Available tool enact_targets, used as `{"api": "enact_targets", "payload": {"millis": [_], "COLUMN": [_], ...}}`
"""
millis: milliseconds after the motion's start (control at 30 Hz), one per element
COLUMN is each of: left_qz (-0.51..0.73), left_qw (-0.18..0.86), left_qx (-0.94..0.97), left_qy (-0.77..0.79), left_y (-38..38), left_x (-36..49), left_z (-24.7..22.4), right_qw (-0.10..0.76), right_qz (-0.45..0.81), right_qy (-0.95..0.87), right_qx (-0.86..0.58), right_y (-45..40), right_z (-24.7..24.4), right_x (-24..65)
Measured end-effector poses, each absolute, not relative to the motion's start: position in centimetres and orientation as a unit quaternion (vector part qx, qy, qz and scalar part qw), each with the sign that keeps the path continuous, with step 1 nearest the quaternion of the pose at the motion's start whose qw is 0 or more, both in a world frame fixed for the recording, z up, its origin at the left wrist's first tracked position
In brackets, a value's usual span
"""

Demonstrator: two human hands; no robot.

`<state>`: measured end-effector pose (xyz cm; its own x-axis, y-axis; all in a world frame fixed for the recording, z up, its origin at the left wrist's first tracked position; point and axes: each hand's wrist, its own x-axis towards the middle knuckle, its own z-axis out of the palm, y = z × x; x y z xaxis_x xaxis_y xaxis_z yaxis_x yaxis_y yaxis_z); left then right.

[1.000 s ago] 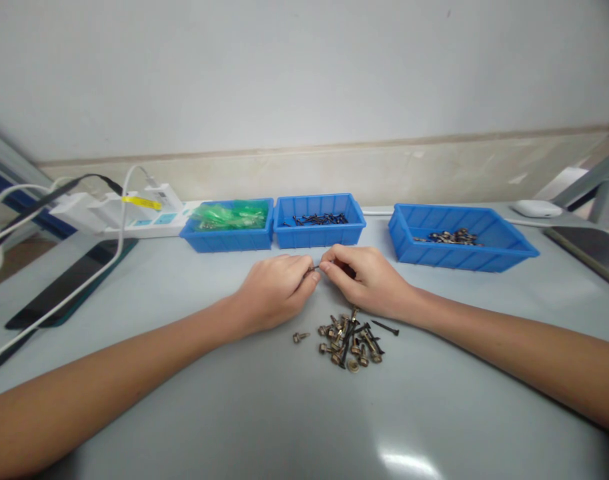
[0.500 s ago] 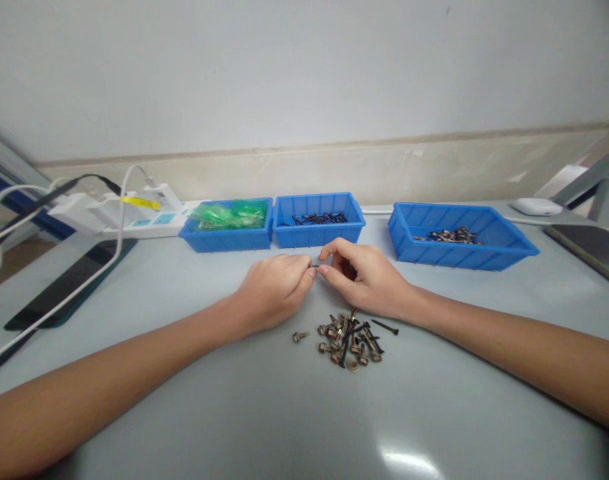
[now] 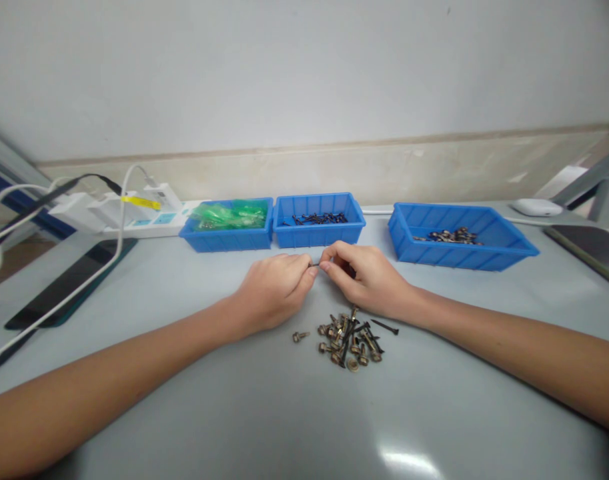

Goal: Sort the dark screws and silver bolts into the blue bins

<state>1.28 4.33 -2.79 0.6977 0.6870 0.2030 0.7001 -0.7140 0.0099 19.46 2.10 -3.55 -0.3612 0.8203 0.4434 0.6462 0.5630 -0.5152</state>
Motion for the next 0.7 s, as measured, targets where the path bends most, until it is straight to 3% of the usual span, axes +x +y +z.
{"api": "enact_targets", "payload": {"millis": [700], "left_qz": [-0.101], "left_qw": [0.027], "left_qx": [-0.920], "left_qy": [-0.378], "left_y": [4.39], "left_x": [1.19], "left_z": [-2.86], "right_qw": [0.340], "right_qz": [0.140], "right_qy": [-0.812], "right_qx": [-0.453], "right_y": [1.82], "right_z": [-3.32], "right_x": [19.28]}}
